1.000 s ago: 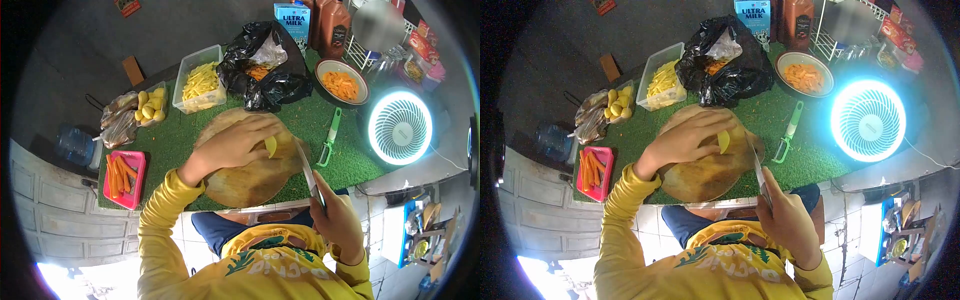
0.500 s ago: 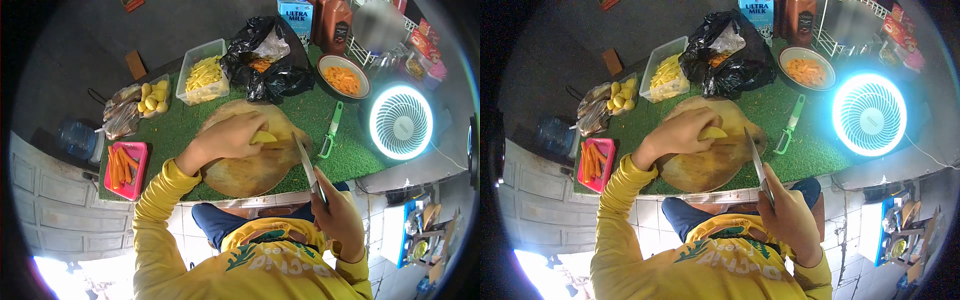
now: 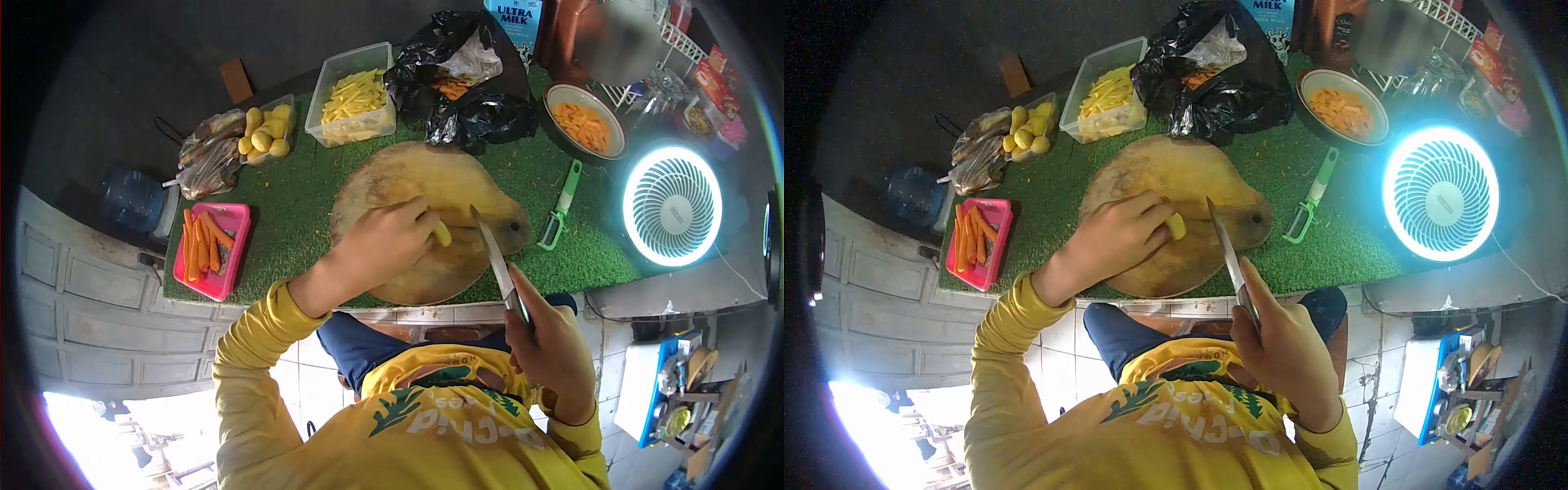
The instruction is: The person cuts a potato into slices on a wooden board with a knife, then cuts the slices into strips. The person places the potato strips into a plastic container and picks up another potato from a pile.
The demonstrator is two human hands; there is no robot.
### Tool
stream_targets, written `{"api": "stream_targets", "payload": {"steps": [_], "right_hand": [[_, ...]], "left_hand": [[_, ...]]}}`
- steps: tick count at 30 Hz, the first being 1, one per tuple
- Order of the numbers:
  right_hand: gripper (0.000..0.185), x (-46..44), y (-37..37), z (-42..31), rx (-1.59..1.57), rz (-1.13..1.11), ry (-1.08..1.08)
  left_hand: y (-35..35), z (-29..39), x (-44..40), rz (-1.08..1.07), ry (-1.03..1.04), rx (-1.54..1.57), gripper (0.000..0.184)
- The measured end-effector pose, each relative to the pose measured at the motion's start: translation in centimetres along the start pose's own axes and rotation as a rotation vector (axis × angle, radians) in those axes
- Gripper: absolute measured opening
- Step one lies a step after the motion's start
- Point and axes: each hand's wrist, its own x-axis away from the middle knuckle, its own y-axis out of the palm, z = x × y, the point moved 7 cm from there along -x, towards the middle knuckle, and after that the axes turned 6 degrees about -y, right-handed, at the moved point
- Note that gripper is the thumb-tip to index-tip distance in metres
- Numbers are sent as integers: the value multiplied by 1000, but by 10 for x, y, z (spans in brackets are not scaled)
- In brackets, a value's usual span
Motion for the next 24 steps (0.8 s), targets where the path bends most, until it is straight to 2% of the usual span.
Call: {"api": "stream_targets", "payload": {"steps": [1, 4, 7, 10, 13, 16, 19, 22, 24], "right_hand": [[55, 1, -1, 0, 6, 1, 6], [55, 3, -5, 0, 11, 12, 34], [55, 6, -7, 3, 9, 32, 54], [56, 8, -7, 4, 21, 43, 48], [56, 8, -6, 4, 22, 24, 53], [58, 7, -5, 1, 24, 0, 44], [59, 6, -2, 1, 8, -7, 19], [58, 3, 3, -2, 34, 6, -11], [56, -2, 9, -8, 74, 46, -69]], "left_hand": [[3, 2, -1, -10, 11, -4, 21], [-12, 11, -13, 177, 177, -42, 23], [0, 1, -16, 156, 94, -189, 26], [18, -10, -19, -192, -210, -442, 31], [15, -5, -14, -211, -295, -282, 36], [4, 20, -5, -235, -123, 91, 38], [-20, 14, -7, -36, -138, 322, 36], [-17, -25, -9, -129, -205, 224, 35], [-3, -41, -7, -172, -188, 305, 36]]}}
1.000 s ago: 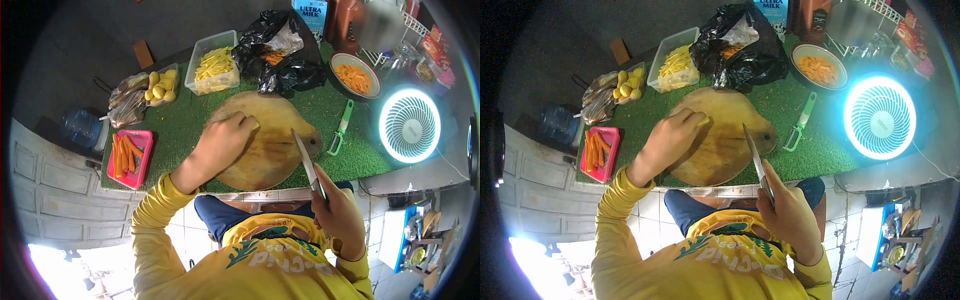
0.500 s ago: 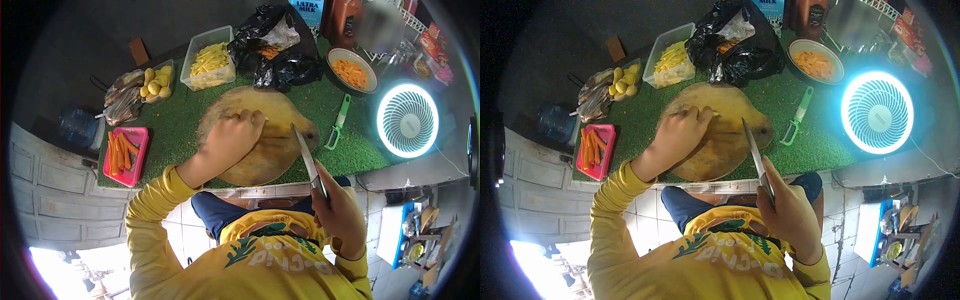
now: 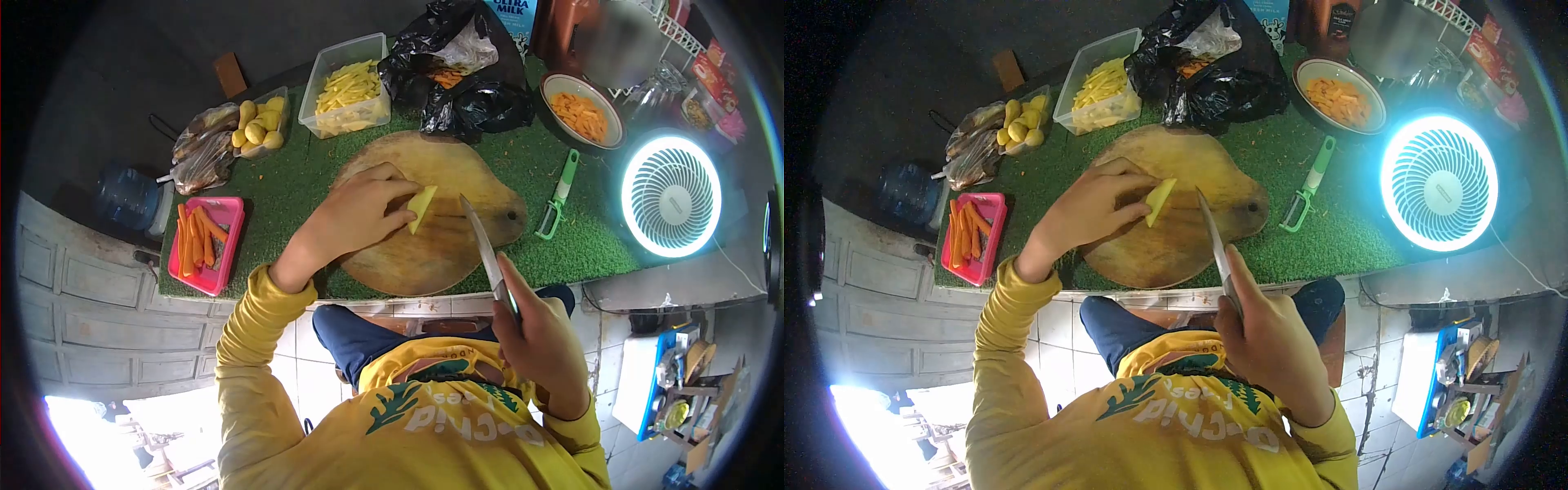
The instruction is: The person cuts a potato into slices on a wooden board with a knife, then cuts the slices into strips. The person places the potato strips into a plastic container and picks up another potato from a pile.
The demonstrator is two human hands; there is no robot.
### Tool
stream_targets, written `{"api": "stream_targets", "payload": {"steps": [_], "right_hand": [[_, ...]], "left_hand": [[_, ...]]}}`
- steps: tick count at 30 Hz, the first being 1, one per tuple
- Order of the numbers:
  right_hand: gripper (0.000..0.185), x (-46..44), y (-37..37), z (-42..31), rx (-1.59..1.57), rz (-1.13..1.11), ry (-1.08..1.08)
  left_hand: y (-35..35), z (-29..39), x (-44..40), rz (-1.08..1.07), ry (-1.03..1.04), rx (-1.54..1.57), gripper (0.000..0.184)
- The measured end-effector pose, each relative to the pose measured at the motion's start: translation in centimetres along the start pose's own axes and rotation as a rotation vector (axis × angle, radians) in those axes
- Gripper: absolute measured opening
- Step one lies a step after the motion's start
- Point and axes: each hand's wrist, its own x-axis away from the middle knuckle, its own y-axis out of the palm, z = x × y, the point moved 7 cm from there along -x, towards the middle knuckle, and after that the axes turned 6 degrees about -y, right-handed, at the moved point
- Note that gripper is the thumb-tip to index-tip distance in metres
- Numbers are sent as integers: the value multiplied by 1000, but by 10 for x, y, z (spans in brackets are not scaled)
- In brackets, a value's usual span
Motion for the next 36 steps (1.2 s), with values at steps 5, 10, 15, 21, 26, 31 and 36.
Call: {"api": "stream_targets", "payload": {"steps": [5, 10, 15, 21, 26, 31, 36], "right_hand": [[61, -23, 16, -11, 5, -29, -10], [63, -36, 39, -16, 35, -38, -57], [57, -42, 49, -18, 101, -13, -83], [58, -47, 44, -10, 97, -45, -58], [72, -51, 51, -13, 209, -43, -97], [73, -52, 56, -19, 291, -39, -105], [66, -51, 55, -21, 307, -11, -89]], "left_hand": [[8, -18, -4, 10, 10, 131, 37], [8, -27, 0, 11, 65, 191, 39], [17, -19, 8, 174, 52, 223, 38], [20, -18, 15, 276, -89, 206, 44], [26, -20, 14, 274, -90, 188, 49], [26, -17, 16, 317, -63, 158, 47], [26, -15, 17, 339, -44, 167, 46]]}}
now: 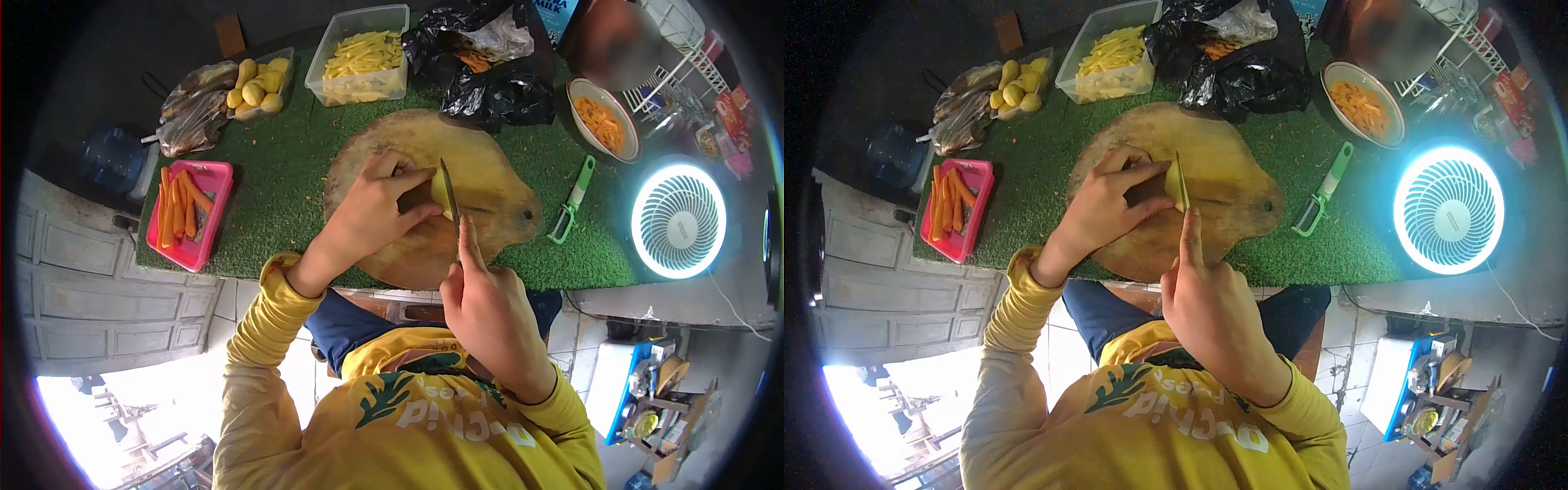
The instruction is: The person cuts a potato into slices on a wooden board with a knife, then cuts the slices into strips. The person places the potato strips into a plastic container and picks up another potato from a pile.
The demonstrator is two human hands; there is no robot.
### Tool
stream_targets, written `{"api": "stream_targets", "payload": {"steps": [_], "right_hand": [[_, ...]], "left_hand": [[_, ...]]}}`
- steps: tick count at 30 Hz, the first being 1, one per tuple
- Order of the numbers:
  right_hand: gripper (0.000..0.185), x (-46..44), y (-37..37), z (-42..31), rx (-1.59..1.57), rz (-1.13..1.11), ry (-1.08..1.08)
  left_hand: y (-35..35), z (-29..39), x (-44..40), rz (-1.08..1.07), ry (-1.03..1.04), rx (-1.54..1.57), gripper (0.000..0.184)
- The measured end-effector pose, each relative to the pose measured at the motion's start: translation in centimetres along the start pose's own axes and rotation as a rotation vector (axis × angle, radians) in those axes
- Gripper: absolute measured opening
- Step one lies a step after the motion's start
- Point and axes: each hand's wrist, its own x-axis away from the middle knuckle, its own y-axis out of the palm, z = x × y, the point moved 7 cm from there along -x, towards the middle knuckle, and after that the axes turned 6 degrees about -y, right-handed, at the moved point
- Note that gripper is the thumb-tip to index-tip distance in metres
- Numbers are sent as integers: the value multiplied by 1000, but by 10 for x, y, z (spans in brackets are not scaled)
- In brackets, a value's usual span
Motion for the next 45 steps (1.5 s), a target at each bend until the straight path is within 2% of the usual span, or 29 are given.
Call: {"api": "stream_targets", "payload": {"steps": [3, 15, 18, 21, 27, 35, 45], "right_hand": [[80, 0, 7, 0, 75, -120, -1], [71, -11, 9, -7, -9, -273, 58], [71, -8, 8, -5, 22, -216, 56], [77, 10, 11, -8, 141, -273, 3], [71, 48, -7, -7, -27, -215, 44], [67, 22, -26, 2, -71, -111, 90], [70, 9, -8, -11, -50, -165, 14]], "left_hand": [[-1, 1, 1, 9, 8, 20, 47], [-4, 3, 0, 2, 12, 50, 49], [-3, 4, 1, 9, -3, 47, 50], [-3, 4, 1, 19, 9, 31, 50], [-1, 4, 3, 47, 31, 14, 49], [-2, 1, 2, 10, 19, 51, 46], [-3, 1, 2, 45, 35, 40, 42]]}}
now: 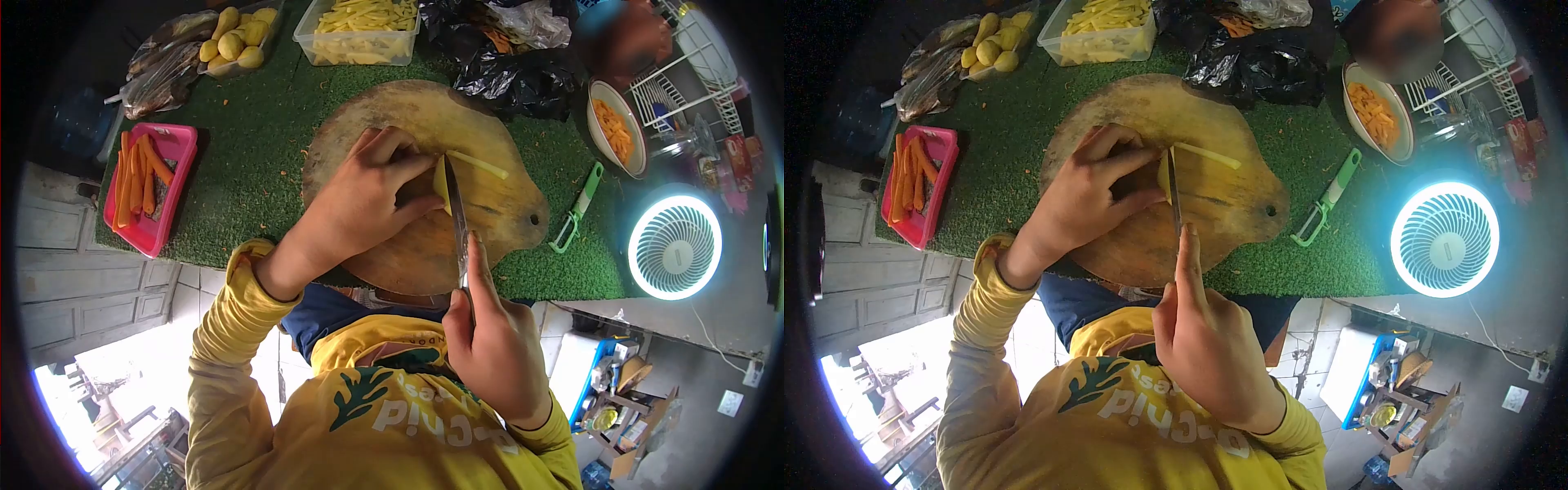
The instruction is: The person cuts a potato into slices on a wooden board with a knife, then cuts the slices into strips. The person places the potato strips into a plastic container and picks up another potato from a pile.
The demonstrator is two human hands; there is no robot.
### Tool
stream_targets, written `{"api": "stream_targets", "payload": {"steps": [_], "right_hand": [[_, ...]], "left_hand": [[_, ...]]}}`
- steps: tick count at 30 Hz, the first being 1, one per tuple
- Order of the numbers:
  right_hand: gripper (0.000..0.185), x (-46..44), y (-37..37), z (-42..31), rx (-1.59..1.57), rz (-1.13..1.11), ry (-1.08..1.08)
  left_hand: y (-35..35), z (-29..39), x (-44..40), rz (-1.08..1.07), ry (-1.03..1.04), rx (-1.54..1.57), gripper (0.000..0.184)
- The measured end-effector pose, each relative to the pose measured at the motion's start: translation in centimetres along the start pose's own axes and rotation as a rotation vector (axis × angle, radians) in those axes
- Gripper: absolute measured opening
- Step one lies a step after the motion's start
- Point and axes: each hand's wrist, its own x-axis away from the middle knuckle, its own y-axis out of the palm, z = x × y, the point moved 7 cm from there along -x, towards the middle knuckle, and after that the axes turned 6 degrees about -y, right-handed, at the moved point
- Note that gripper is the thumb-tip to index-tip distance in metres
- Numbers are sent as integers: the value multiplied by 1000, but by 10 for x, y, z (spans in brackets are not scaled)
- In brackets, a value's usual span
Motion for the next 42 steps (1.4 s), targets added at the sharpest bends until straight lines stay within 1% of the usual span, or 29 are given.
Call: {"api": "stream_targets", "payload": {"steps": [5, 8, 11, 14, 17, 19, 20, 23, 25, 27, 29, 32, 35, 36, 39, 40, 42], "right_hand": [[72, -4, 7, 2, 14, -29, 42], [75, -4, 10, 0, 67, -33, 21], [77, -6, 15, -1, 50, -27, 39], [77, -17, 17, -2, 91, -72, 72], [75, -34, 15, -2, 155, -102, 98], [71, -34, 16, 0, 101, -54, 122], [69, -32, 15, 1, 76, -27, 132], [70, -19, 15, -5, 117, -64, 126], [71, -3, 15, -16, 222, -106, -21], [73, 16, 14, -20, 191, -154, -41], [72, 37, 10, -19, 28, -201, 65], [71, 64, -2, -20, -2, -219, 21], [69, 74, -23, -18, -112, -312, 84], [67, 78, -29, -13, -172, -294, 128], [58, 86, -43, -2, -241, -46, 174], [58, 87, -48, 0, -159, -79, 221], [61, 92, -52, 8, -211, -56, 235]], "left_hand": [[-1, 2, 1, 43, 20, -2, 43], [-1, 2, 1, 53, 30, 14, 41], [-3, 3, 1, 42, 36, 17, 39], [-3, 3, 0, 32, 39, 17, 36], [-1, 1, 0, 20, 32, 16, 36], [-1, 0, 1, 39, 34, 2, 35], [-1, 0, 1, 51, 38, -7, 35], [1, -1, 0, 40, 23, -29, 35], [2, -2, 0, 46, 20, -41, 36], [2, -3, 1, 31, 11, -47, 39], [1, -4, -1, 0, 4, -46, 44], [-2, 2, -9, -87, 31, -26, 51], [-1, 17, -28, -214, 342, -177, 52], [3, 19, -35, -312, 430, -255, 51], [13, 14, -55, -555, 524, -256, 51], [13, 15, -61, -621, 499, -243, 50], [14, 21, -69, -757, 449, -213, 47]]}}
